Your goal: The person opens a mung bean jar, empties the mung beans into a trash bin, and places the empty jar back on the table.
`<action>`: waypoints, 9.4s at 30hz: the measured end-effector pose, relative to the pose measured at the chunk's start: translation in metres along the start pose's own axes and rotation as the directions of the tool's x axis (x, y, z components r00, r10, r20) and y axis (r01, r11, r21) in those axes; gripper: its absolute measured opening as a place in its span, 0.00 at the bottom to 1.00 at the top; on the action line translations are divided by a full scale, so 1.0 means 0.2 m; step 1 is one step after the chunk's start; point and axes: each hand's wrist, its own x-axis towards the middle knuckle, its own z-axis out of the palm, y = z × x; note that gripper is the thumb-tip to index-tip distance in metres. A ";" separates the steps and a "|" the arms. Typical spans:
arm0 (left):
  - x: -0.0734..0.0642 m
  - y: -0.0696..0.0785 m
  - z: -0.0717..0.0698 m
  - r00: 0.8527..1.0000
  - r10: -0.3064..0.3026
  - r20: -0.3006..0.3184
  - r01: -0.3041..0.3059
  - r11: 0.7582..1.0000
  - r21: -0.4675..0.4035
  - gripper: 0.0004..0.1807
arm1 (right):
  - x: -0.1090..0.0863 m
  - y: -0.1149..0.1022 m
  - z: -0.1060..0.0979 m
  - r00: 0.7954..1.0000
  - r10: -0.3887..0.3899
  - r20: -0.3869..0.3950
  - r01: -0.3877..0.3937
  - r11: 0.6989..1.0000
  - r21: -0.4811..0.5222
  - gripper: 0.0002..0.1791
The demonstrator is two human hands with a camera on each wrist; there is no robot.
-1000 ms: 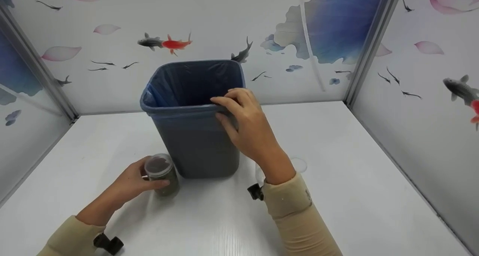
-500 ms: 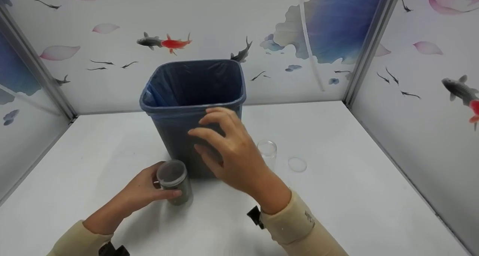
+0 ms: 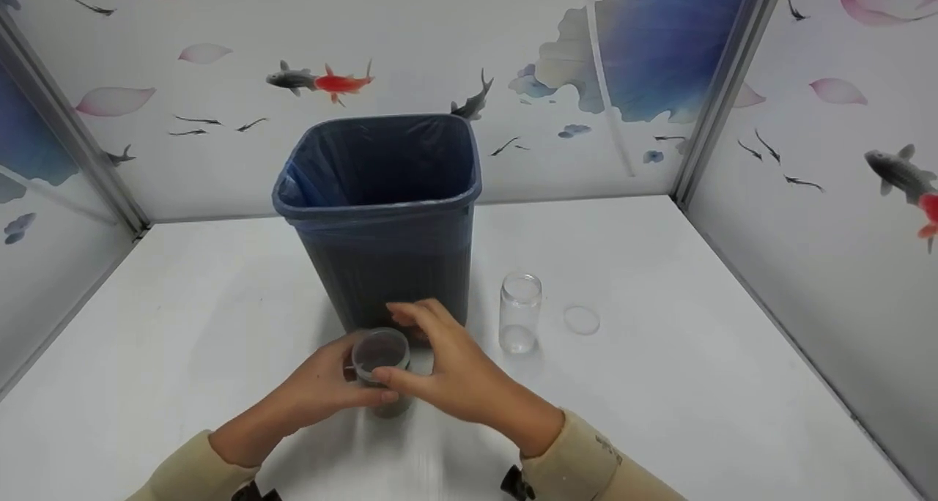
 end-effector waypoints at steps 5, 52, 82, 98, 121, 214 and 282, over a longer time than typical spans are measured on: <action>0.01 -0.01 0.05 0.999 -0.020 0.038 0.021 1.000 -0.023 0.41 | 0.01 0.04 0.06 0.992 0.125 0.026 -0.127 0.979 0.159 0.40; 0.02 -0.08 0.20 0.997 0.004 -0.082 -0.004 1.000 -0.009 0.44 | -0.03 0.14 0.26 0.910 0.387 -0.147 -0.325 0.888 0.325 0.38; 0.01 -0.07 0.19 0.995 0.046 -0.093 -0.046 0.999 -0.004 0.43 | -0.02 0.17 0.23 0.931 0.350 -0.099 -0.300 0.893 0.335 0.37; 0.01 -0.07 0.19 0.995 0.046 -0.090 -0.047 0.999 -0.003 0.43 | -0.02 0.19 0.22 0.944 0.324 -0.058 -0.274 0.871 0.407 0.35; 0.01 -0.07 0.15 1.000 0.017 0.011 -0.016 0.999 -0.029 0.43 | -0.01 0.18 0.20 0.959 0.277 0.065 -0.279 0.875 0.396 0.42; 0.01 -0.08 0.14 1.000 0.024 0.001 -0.024 1.000 0.019 0.43 | -0.02 0.17 0.24 0.952 0.306 0.022 -0.293 0.886 0.360 0.37; 0.02 -0.09 0.14 1.000 0.016 -0.003 -0.016 0.998 0.053 0.44 | -0.03 0.13 0.23 0.939 0.340 0.043 -0.331 0.867 0.372 0.39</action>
